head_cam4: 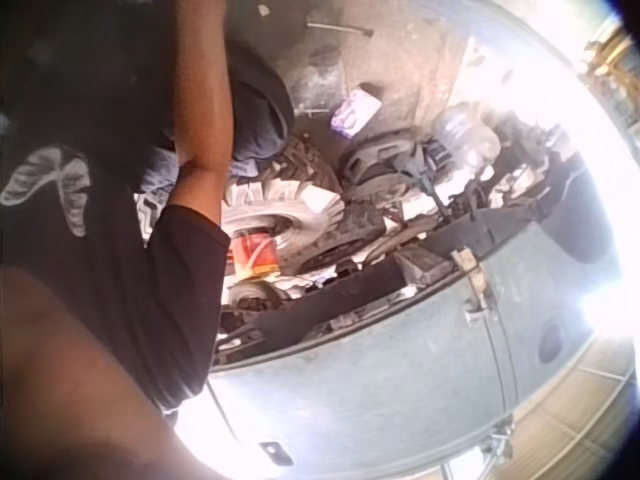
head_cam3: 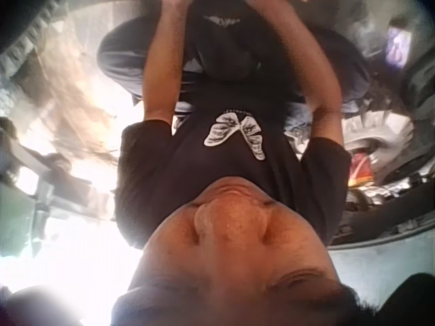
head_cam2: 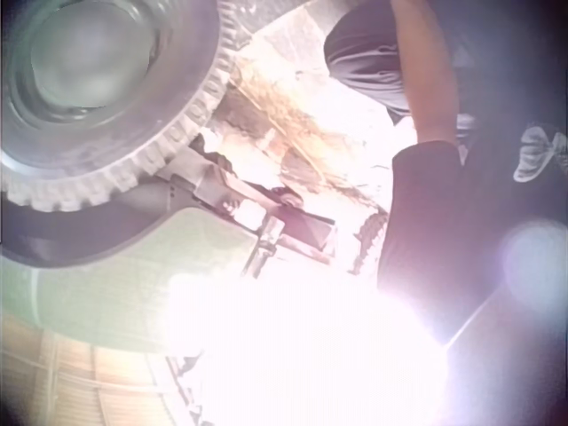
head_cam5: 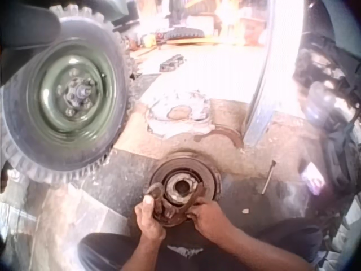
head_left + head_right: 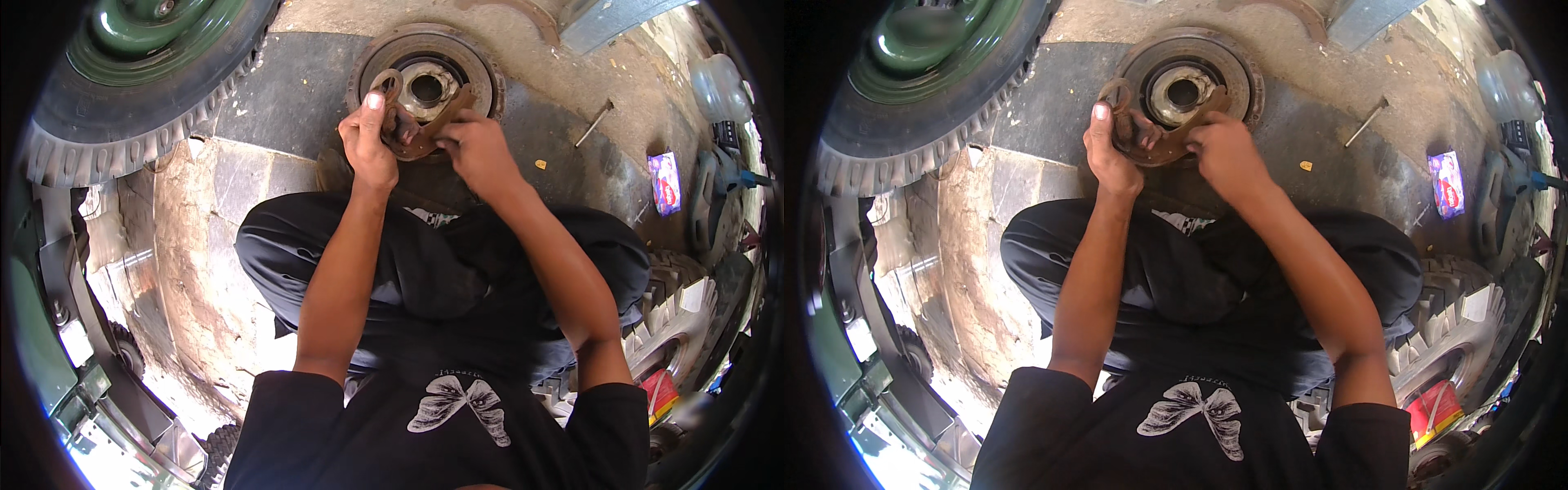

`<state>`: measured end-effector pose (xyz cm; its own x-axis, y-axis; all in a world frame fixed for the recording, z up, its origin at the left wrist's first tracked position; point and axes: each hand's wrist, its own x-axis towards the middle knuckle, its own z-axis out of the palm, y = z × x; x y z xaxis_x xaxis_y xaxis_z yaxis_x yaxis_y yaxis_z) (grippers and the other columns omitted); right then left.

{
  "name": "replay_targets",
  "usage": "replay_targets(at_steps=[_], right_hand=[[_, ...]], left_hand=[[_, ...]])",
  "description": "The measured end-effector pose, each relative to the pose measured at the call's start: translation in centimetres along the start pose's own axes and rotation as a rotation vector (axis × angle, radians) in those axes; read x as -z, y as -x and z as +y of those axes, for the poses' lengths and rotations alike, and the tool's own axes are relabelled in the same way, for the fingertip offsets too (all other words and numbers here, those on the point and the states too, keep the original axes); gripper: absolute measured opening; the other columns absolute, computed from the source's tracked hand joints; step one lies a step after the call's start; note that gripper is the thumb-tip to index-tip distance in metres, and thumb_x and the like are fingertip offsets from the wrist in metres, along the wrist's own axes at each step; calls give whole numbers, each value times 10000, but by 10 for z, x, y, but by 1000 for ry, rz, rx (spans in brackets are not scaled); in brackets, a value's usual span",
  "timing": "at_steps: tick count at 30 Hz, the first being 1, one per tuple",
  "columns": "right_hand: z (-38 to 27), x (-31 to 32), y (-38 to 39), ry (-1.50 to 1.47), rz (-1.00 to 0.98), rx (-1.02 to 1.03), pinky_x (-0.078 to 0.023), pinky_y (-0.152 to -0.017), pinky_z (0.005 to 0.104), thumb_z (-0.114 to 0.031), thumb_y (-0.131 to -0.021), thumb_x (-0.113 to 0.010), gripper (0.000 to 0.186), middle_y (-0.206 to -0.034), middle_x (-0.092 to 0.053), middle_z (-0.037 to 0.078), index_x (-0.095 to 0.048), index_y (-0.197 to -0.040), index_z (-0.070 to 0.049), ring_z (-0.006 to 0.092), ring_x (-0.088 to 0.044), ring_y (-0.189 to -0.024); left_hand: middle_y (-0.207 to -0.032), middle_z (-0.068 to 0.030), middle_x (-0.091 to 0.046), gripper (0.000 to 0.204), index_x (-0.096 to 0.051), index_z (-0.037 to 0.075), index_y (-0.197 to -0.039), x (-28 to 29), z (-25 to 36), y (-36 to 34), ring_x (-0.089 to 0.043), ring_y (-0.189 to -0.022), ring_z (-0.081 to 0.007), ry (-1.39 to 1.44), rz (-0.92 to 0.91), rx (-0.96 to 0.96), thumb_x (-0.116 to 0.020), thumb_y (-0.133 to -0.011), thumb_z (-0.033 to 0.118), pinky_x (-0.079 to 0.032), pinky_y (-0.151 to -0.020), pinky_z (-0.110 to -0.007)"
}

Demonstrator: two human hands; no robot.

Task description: The person sits on the floor and adjusts the brake shoes and internal components of a drum brake assembly by hand. They rotate the assembly and manipulate the parts to fit them together.

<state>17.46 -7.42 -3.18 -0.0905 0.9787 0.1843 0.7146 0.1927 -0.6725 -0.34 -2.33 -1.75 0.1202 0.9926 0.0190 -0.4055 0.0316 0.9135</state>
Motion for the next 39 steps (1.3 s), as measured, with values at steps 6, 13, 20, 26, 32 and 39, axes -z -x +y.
replay_targets(at_steps=[6,13,20,26,32,39], right_hand=[[-7,3,1,-42,-28,13,-557,-802,479,-49,-821,-807,136,-953,-710,186,-783,-952,-20,408,-697,-904],[-13,1,6,-53,21,62,-569,-822,457,-29,-836,-799,161,-987,-718,181,-791,-997,-26,402,-704,-931],[-18,4,8,-119,-8,-22,-572,-834,458,-18,-849,-787,161,-1002,-728,173,-793,-1010,-24,396,-712,-936],[-11,0,10,-117,33,66,-571,-817,463,-42,-859,-775,136,-961,-729,174,-791,-993,-26,390,-714,-917],[-10,2,10,-86,23,109,-572,-806,467,-50,-868,-720,126,-939,-732,174,-787,-971,-25,398,-711,-896],[-12,-6,12,22,72,63,-572,-822,483,-22,-880,-635,159,-979,-734,194,-766,-969,-6,414,-713,-918]], left_hand=[[-713,-120,-585,606,-640,-39,-931,0,2,1,-545,-617,-212,-24,-15,-16,-521,-1069,539,-465,-605,-367],[-762,-116,-604,556,-629,-7,-1057,4,3,1,-539,-640,-202,37,-48,20,-528,-1070,540,-454,-607,-361],[-768,-115,-608,553,-626,-6,-1018,-1,5,-1,-535,-643,-200,48,-21,44,-533,-1067,536,-448,-612,-359],[-759,-108,-606,593,-632,-9,-940,2,3,-2,-534,-642,-200,67,-33,58,-520,-1065,560,-442,-612,-354],[-673,-113,-586,569,-644,-49,-852,-3,2,-4,-549,-594,-190,154,35,53,-508,-1100,445,-433,-567,-334],[-776,-103,-601,608,-625,0,-955,-1,5,-4,-523,-651,-202,55,-18,79,-513,-1050,591,-432,-625,-356]])
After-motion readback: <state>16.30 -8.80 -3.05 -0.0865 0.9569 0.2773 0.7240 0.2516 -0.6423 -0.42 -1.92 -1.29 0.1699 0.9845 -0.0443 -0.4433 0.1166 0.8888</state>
